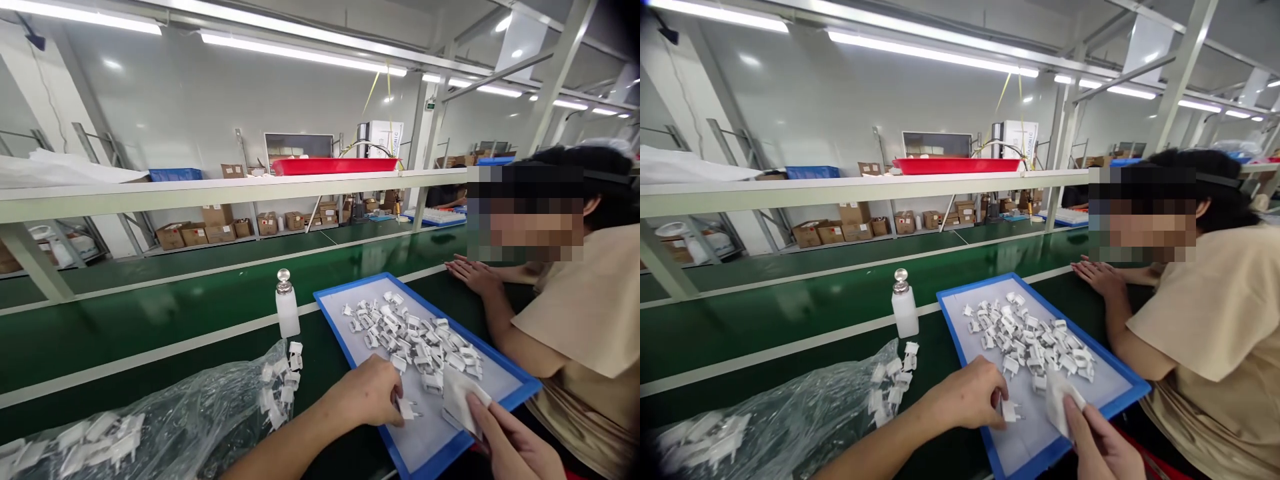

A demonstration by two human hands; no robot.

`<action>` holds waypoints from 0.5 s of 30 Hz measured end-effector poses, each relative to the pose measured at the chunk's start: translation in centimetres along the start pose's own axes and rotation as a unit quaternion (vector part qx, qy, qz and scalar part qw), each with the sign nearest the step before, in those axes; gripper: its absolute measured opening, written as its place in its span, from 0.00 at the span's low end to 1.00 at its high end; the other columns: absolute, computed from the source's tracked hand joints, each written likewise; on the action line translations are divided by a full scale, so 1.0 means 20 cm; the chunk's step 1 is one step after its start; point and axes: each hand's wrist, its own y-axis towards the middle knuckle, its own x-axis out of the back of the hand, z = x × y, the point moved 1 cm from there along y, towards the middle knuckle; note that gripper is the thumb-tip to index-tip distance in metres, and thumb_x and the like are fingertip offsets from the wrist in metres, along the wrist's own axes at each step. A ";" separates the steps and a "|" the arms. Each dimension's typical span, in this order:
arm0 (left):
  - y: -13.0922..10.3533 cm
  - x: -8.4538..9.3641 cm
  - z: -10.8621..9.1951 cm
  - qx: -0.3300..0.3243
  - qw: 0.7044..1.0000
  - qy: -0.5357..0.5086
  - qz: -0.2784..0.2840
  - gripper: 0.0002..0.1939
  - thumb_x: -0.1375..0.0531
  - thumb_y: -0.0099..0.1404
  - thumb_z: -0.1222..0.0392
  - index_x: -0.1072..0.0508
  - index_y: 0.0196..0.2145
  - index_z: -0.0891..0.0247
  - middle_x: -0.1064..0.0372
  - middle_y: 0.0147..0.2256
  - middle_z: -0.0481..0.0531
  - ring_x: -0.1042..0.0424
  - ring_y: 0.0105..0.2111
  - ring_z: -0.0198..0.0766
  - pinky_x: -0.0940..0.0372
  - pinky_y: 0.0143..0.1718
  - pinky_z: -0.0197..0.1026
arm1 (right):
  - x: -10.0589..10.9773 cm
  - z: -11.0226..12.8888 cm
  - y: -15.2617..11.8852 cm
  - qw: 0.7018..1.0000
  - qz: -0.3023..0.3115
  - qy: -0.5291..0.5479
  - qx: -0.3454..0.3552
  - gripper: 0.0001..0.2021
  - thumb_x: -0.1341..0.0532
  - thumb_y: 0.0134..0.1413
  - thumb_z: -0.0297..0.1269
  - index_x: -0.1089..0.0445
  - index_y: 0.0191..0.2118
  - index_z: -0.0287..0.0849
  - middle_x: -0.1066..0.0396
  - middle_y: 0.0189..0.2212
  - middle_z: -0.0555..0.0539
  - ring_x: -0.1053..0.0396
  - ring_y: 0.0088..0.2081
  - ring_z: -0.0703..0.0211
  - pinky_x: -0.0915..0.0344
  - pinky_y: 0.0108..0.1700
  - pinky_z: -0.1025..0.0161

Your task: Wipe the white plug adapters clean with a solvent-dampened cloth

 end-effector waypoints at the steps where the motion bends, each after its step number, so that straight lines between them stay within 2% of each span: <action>1: 0.01 -0.03 0.01 -0.005 1.000 0.006 -0.006 0.10 0.30 0.51 0.65 0.19 0.33 0.66 0.27 0.28 0.51 0.27 0.29 0.43 0.41 0.19 0.38 | 0.00 0.02 -0.01 0.998 0.000 -0.052 0.024 0.34 0.28 0.38 0.59 0.22 0.48 0.40 0.21 0.45 0.43 0.23 0.46 0.43 0.24 0.39 0.66; 3: 0.03 -0.06 0.04 -0.015 1.000 0.011 -0.021 0.11 0.32 0.53 0.66 0.20 0.37 0.65 0.25 0.38 0.57 0.26 0.41 0.49 0.35 0.28 0.40 | -0.01 0.07 -0.03 0.980 -0.011 -0.167 0.106 0.30 0.33 0.44 0.64 0.21 0.44 0.43 0.21 0.45 0.46 0.22 0.45 0.49 0.27 0.38 0.72; 6: 0.05 -0.10 0.07 -0.012 0.999 0.005 -0.031 0.21 0.32 0.55 0.64 0.23 0.48 0.62 0.32 0.52 0.60 0.32 0.54 0.54 0.33 0.44 0.44 | -0.04 0.09 -0.05 0.941 0.010 -0.260 0.215 0.24 0.39 0.52 0.62 0.19 0.41 0.47 0.21 0.46 0.46 0.22 0.46 0.52 0.28 0.36 0.74; 9: 0.05 -0.15 0.07 0.032 0.999 -0.002 -0.044 0.27 0.28 0.52 0.58 0.26 0.50 0.65 0.33 0.52 0.62 0.31 0.51 0.57 0.32 0.45 0.48 | -0.08 0.10 -0.07 0.926 0.039 -0.266 0.264 0.21 0.40 0.58 0.56 0.19 0.43 0.46 0.22 0.48 0.46 0.23 0.50 0.53 0.27 0.42 0.73; 11: 0.06 -0.18 0.07 0.057 0.996 -0.005 -0.065 0.22 0.29 0.54 0.56 0.26 0.44 0.67 0.32 0.48 0.63 0.29 0.47 0.56 0.33 0.43 0.48 | -0.11 0.12 -0.10 0.914 0.052 -0.270 0.298 0.19 0.42 0.62 0.53 0.20 0.45 0.45 0.22 0.48 0.45 0.24 0.50 0.55 0.28 0.47 0.72; 15: 0.06 -0.22 0.09 0.042 0.994 -0.012 -0.104 0.09 0.35 0.57 0.65 0.27 0.37 0.64 0.30 0.44 0.59 0.29 0.45 0.50 0.35 0.41 0.43 | -0.15 0.15 -0.13 0.863 0.130 -0.308 0.378 0.17 0.46 0.68 0.42 0.25 0.53 0.45 0.24 0.49 0.43 0.25 0.50 0.59 0.28 0.51 0.67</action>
